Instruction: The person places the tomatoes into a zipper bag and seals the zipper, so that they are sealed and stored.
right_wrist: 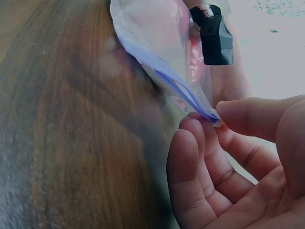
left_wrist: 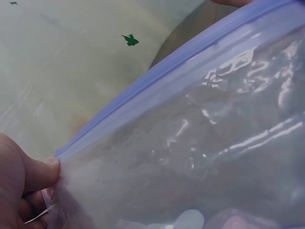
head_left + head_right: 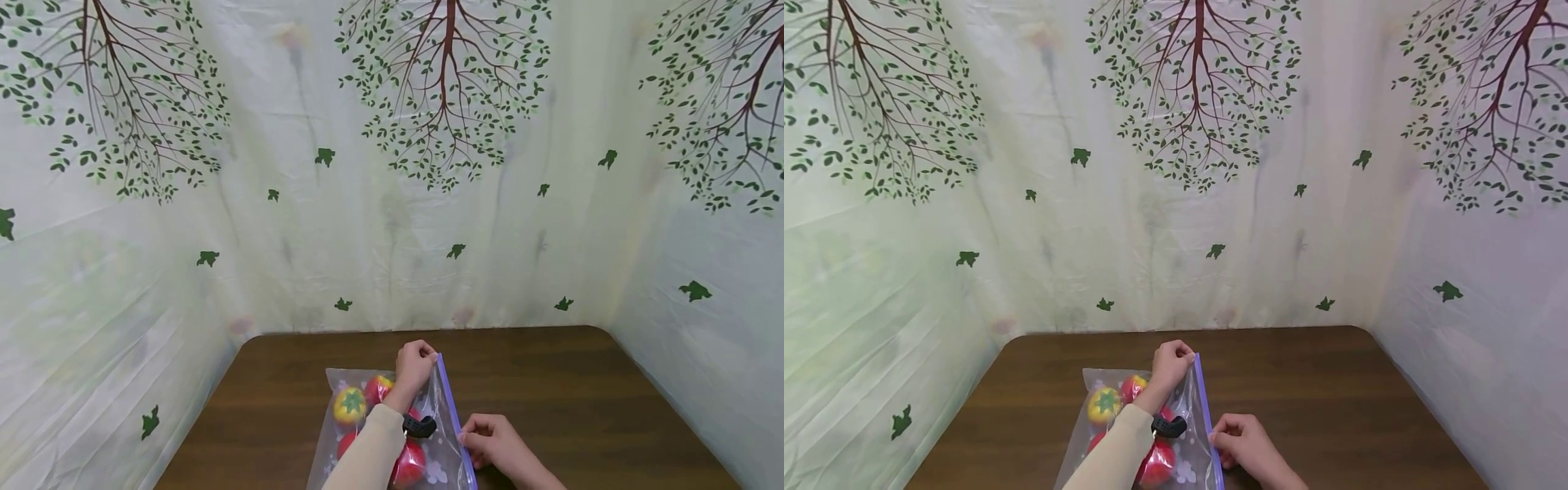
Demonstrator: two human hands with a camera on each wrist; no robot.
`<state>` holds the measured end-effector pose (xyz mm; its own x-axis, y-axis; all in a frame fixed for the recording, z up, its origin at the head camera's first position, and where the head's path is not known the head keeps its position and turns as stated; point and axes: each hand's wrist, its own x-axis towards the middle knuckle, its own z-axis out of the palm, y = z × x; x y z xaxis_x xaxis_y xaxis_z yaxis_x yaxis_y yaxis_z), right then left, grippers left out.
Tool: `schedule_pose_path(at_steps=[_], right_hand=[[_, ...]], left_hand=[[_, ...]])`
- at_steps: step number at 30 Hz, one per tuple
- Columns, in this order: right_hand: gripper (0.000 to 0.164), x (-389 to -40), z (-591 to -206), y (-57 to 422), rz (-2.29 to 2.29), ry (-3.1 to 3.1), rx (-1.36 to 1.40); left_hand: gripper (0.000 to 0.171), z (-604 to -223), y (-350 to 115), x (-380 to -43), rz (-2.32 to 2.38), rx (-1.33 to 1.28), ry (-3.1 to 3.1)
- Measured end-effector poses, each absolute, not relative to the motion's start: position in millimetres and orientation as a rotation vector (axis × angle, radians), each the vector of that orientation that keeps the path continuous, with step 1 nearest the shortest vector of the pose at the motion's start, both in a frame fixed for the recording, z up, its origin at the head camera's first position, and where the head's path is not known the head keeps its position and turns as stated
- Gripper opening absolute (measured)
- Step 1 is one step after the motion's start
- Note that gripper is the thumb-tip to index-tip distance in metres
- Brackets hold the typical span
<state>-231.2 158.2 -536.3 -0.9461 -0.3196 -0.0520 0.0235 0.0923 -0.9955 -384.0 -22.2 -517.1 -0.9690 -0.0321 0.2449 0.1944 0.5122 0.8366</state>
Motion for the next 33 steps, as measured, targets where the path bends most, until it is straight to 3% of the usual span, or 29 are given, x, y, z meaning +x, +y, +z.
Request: schedule_pose_path(at_steps=[33], right_hand=[[0.018,-227,-526,170,-1.749,2.083,-0.413]], left_hand=[[0.017,-512,-24,-381,-1.441,-0.147,-2.520]])
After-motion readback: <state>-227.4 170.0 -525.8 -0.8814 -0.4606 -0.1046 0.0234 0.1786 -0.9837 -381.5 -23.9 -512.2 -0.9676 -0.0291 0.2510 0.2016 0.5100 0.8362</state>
